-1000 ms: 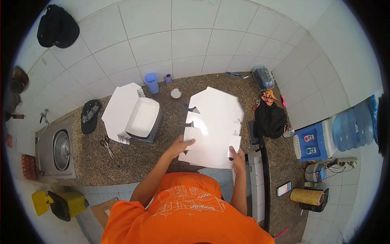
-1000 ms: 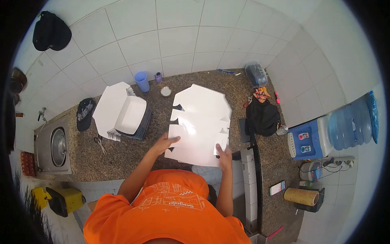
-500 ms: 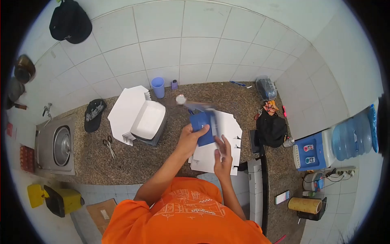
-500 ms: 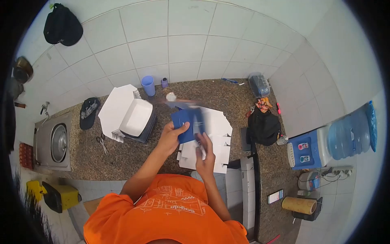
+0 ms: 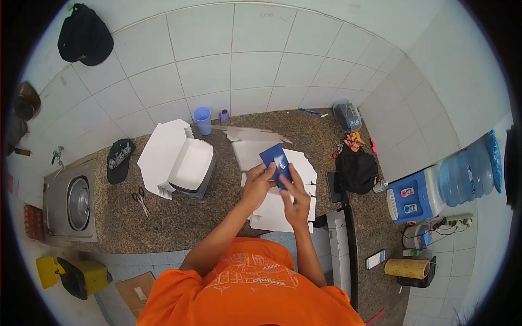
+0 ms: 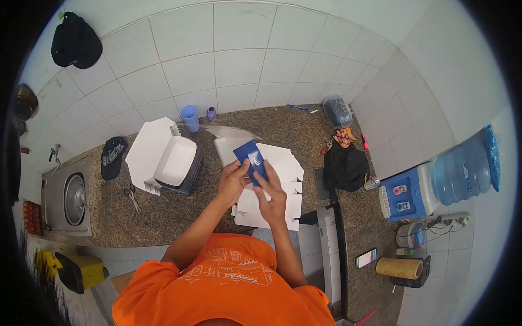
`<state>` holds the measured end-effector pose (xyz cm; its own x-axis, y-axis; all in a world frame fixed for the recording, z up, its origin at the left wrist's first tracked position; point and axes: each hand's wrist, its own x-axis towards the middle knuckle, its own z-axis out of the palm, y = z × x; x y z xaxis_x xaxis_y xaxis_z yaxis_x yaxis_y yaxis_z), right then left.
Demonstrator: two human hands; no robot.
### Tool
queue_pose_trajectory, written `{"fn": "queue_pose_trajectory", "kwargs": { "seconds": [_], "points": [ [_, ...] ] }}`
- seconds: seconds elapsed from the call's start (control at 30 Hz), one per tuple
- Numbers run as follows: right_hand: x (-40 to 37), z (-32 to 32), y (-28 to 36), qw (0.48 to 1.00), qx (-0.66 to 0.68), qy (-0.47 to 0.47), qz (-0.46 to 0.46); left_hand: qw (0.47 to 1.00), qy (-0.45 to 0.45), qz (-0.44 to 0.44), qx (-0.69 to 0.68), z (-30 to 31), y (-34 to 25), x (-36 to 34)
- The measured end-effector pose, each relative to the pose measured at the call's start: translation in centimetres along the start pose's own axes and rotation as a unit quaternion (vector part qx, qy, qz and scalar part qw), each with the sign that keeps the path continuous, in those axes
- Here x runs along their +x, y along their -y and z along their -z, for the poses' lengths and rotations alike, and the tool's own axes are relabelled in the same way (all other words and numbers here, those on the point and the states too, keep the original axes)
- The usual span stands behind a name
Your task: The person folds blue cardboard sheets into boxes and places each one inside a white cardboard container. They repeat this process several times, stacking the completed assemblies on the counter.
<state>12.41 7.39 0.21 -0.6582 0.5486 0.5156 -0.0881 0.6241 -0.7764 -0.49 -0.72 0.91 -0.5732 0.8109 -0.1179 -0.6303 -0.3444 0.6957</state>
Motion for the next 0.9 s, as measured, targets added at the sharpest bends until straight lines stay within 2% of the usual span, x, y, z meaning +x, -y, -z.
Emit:
{"fn": "queue_pose_trajectory", "kwargs": {
  "seconds": [0.03,0.1,0.17,0.23,0.27,0.3,0.37,0.4,0.43,0.5,0.53,0.57,0.6,0.63,0.7,0.73,0.8,0.83,0.9],
  "points": [
    [-0.3,0.1,0.2,0.999,-0.018,0.039,0.025,1.0,0.0,-0.001,0.001,0.1,0.0,0.0],
    [-0.7,-1.0,0.1,0.998,-0.036,0.038,0.03,1.0,0.003,0.003,-0.017,0.5,0.9,-0.5],
    [-0.6,-2.3,-0.6,0.993,-0.084,-0.08,0.008,1.0,-0.008,0.0,-0.019,0.2,2.9,-1.5],
    [-0.7,-3.3,-1.0,0.989,-0.093,-0.119,0.009,0.997,0.022,-0.036,0.058,-0.2,3.7,-1.8],
    [-0.7,-3.8,-1.1,0.99,-0.004,-0.131,-0.058,0.982,0.012,-0.098,0.159,-0.5,4.0,-1.6],
    [-0.8,-4.0,-1.0,0.978,0.085,-0.14,-0.128,0.983,0.011,-0.097,0.158,-0.6,3.5,-1.9],
    [-0.6,-2.8,-1.1,0.982,0.104,-0.126,-0.093,0.94,-0.042,-0.137,0.311,-0.2,2.0,-2.3],
    [-0.1,-1.6,0.4,0.961,0.187,-0.124,-0.164,0.918,-0.055,-0.173,0.352,0.4,1.5,-2.2],
    [-0.2,-1.1,1.3,0.926,0.266,-0.123,-0.238,0.894,-0.046,-0.112,0.431,1.1,0.1,-3.0],
    [-0.6,-1.2,-0.1,0.929,0.253,-0.144,-0.228,0.885,0.026,-0.064,0.46,2.4,-0.8,-4.3],
    [-0.8,-0.9,-1.1,0.972,0.117,-0.097,-0.18,0.886,0.026,-0.06,0.458,3.0,-1.3,-5.2],
    [-0.9,-0.7,-1.9,0.991,-0.02,-0.048,-0.125,0.882,0.053,-0.017,0.467,3.4,-1.9,-6.1],
    [-1.6,-0.6,-2.3,0.987,-0.03,-0.013,-0.156,0.875,0.08,0.025,0.476,3.9,-2.5,-6.8],
    [-2.1,-0.3,-2.2,0.972,0.036,0.047,-0.226,0.874,0.081,0.025,0.478,4.2,-3.0,-7.4],
    [-2.1,0.8,-0.5,0.897,0.168,0.168,-0.372,0.851,0.061,0.061,0.518,4.6,-3.5,-8.5],
    [-1.9,1.0,0.2,0.897,0.168,0.165,-0.373,0.85,0.064,0.063,0.519,4.4,-3.3,-9.0],
    [-1.6,1.2,1.0,0.887,0.19,0.346,-0.24,0.858,-0.018,0.097,0.505,3.9,-2.9,-9.8],
    [-1.7,0.9,0.9,0.888,0.19,0.343,-0.242,0.857,-0.015,0.099,0.506,4.4,-2.6,-9.7],
    [-1.4,0.3,0.5,0.951,0.084,0.194,-0.224,0.862,0.045,0.062,0.5,5.2,-2.4,-9.1]
  ]
}}
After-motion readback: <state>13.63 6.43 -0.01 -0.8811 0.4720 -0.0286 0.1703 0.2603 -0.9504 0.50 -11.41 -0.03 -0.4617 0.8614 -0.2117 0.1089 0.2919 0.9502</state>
